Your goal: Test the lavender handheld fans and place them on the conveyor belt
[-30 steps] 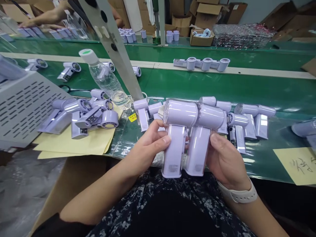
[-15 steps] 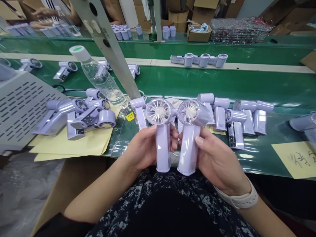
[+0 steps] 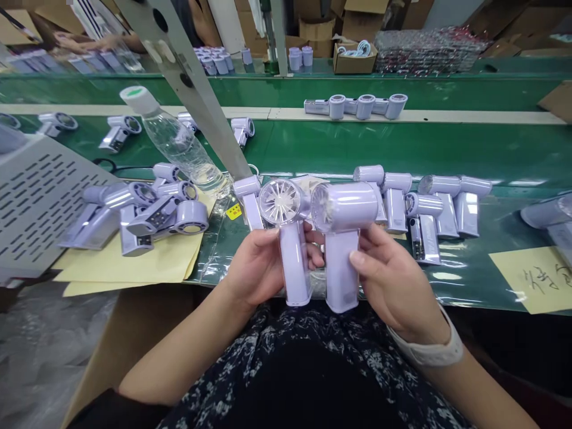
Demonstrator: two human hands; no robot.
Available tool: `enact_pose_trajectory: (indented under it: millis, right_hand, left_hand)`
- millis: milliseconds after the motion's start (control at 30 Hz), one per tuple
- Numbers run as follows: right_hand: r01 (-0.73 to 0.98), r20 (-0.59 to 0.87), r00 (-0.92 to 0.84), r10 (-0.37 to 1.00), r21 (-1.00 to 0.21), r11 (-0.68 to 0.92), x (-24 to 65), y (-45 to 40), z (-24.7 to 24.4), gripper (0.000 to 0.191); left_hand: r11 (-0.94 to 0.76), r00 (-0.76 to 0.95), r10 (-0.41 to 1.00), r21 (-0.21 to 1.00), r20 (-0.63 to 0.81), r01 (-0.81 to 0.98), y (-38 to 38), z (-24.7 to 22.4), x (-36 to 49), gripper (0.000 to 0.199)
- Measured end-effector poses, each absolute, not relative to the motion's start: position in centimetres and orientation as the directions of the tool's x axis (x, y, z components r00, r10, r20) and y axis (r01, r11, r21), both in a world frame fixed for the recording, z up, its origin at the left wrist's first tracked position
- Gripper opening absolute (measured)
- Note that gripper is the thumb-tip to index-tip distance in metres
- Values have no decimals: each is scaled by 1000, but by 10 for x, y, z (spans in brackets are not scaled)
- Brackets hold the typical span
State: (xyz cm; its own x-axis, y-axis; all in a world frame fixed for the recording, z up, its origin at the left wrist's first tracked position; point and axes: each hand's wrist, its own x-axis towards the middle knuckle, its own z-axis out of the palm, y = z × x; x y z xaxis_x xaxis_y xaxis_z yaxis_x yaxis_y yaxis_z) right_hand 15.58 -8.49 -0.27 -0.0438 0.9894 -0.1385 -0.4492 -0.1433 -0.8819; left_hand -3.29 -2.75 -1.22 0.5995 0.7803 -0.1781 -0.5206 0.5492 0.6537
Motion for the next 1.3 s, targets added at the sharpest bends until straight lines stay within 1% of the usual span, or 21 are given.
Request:
enact_pose_trajectory:
  millis: [67,100,200,300,367,467,533,633,767,867,1000,1167,1300]
  right_hand:
    - [-518,-182,-65,981,-834,-189,158,-83,-9,21]
    - [-543,-197,-87,977,-813,-212,159,-82,-12,20]
    - [-587,-209,-148,967,-768,-256,160,-81,-13,27]
    - [-629,-215,-153,965,-732,-263,160,-82,-8,26]
    - [-653,-208,-142,968,-715,-249,161,-82,-4,25]
    - [-646,-171,-130,977,-733,-214,164,-82,-2,26]
    - [-614,-158,-74,985,-771,-170,164,-82,-3,27]
    - [-562,-189,31,981,-815,-139,163,-81,-6,25]
    - [-523,-223,65,973,-838,-157,161,-82,-9,23]
    - [-508,-235,107,966,-848,-150,159,-83,-10,21]
    - [-543,-282,130,951,-822,-169,156,-82,-13,20]
    - [-598,-319,123,940,-779,-187,153,-79,-19,14]
    - [-621,-342,73,937,-751,-225,152,-79,-20,19]
  left_hand:
    - [531,594,786,681,-172,-505,-29,-13,-33,35]
    - [522,595,786,698,-169,-490,-30,-14,-34,34]
    - [486,606,780,762,-158,-428,-32,-13,-34,32]
    - [452,598,786,807,-159,-379,-34,-10,-35,34]
    - [445,577,799,811,-168,-380,-34,-8,-36,35]
    - [452,556,811,800,-183,-395,-34,-6,-37,32]
    - [454,555,810,799,-186,-395,-34,-6,-37,34]
    - [419,537,824,831,-180,-364,-35,-6,-36,42]
    - [359,542,828,877,-140,-321,-37,-9,-34,53]
    - [334,535,833,896,-137,-291,-37,-12,-35,64]
    - [325,519,841,911,-155,-255,-36,-16,-37,76]
    - [353,532,826,907,-185,-231,-35,-17,-37,81]
    - [380,529,820,899,-219,-216,-34,-21,-38,79]
